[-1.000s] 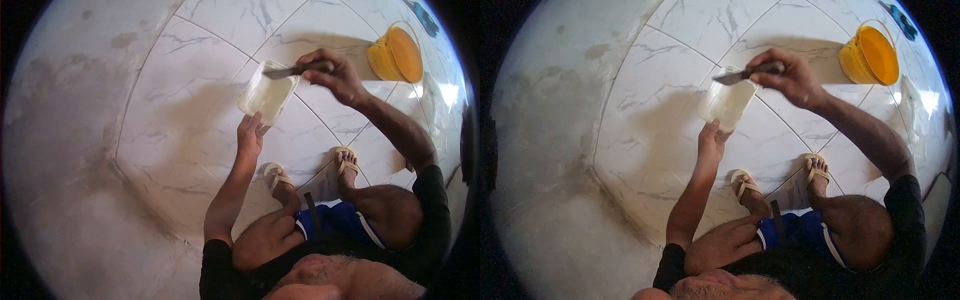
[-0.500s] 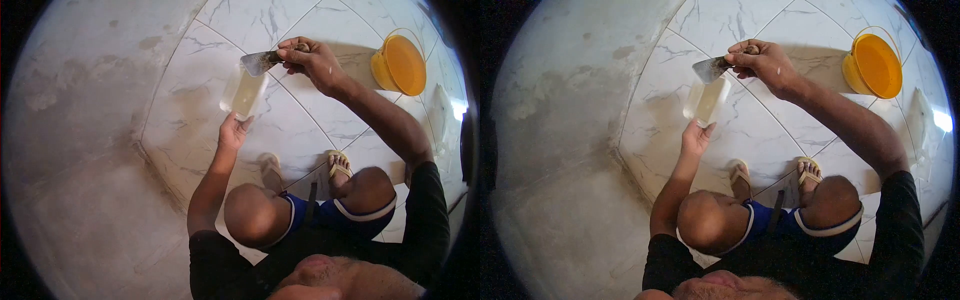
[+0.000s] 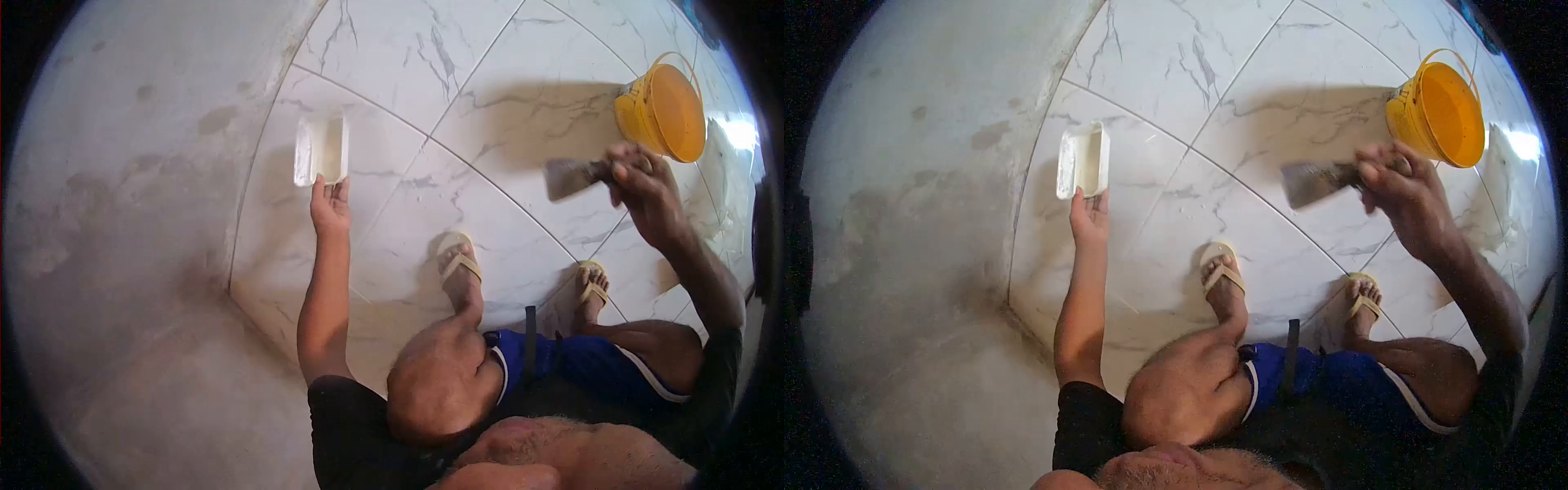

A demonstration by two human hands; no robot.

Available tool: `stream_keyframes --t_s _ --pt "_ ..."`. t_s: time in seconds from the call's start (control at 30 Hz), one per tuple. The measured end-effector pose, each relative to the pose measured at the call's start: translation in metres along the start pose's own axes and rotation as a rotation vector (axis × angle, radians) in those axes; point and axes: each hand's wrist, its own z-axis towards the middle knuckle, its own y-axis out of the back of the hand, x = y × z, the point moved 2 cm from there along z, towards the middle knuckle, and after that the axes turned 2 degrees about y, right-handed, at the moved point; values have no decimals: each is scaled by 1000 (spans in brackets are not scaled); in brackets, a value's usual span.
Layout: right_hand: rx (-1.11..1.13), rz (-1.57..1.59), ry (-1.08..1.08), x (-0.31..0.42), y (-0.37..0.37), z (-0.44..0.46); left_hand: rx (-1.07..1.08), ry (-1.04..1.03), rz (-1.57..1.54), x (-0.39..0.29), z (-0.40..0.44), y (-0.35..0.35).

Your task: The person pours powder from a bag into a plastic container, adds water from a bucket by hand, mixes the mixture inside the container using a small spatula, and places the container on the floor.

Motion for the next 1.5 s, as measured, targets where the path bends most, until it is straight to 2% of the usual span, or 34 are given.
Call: stream_keyframes --t_s 0.13,0.23,0.27,0.33,0.4,0.53,0.6,0.67,0.73,0.9,1.1,1.2,1.5 --pt "-100 -140 -12 13 4 -37 -85 -32 14 -32 77 14" --pt "-218 -283 -1 34 12 -74 -33 -69 5 -50 124 17" --pt "-243 -320 -25 40 23 -84 -38 -81 16 -55 138 14" --pt "-407 -596 -41 34 75 -116 -76 -75 24 -65 171 10" --pt "-523 -518 -38 44 84 -127 -121 -68 44 -75 197 -4" --pt "-681 319 96 67 28 -145 -198 -78 45 -86 227 -17" --pt "-512 -20 73 97 26 -149 -214 -95 44 -90 239 -23" --pt "-717 -142 98 69 49 -186 -204 -109 47 -92 245 -25" --pt "-765 -155 111 68 49 -187 -240 -105 59 -90 252 -25" --pt "-487 123 70 95 24 -124 -308 -110 85 -88 252 -37" --pt "-601 181 38 90 31 -100 -330 -127 68 -78 265 -43" --pt "-734 202 -88 86 47 -111 -397 -137 86 -73 268 -52" --pt "-700 167 -93 84 66 -100 -472 -158 115 -59 272 -64"
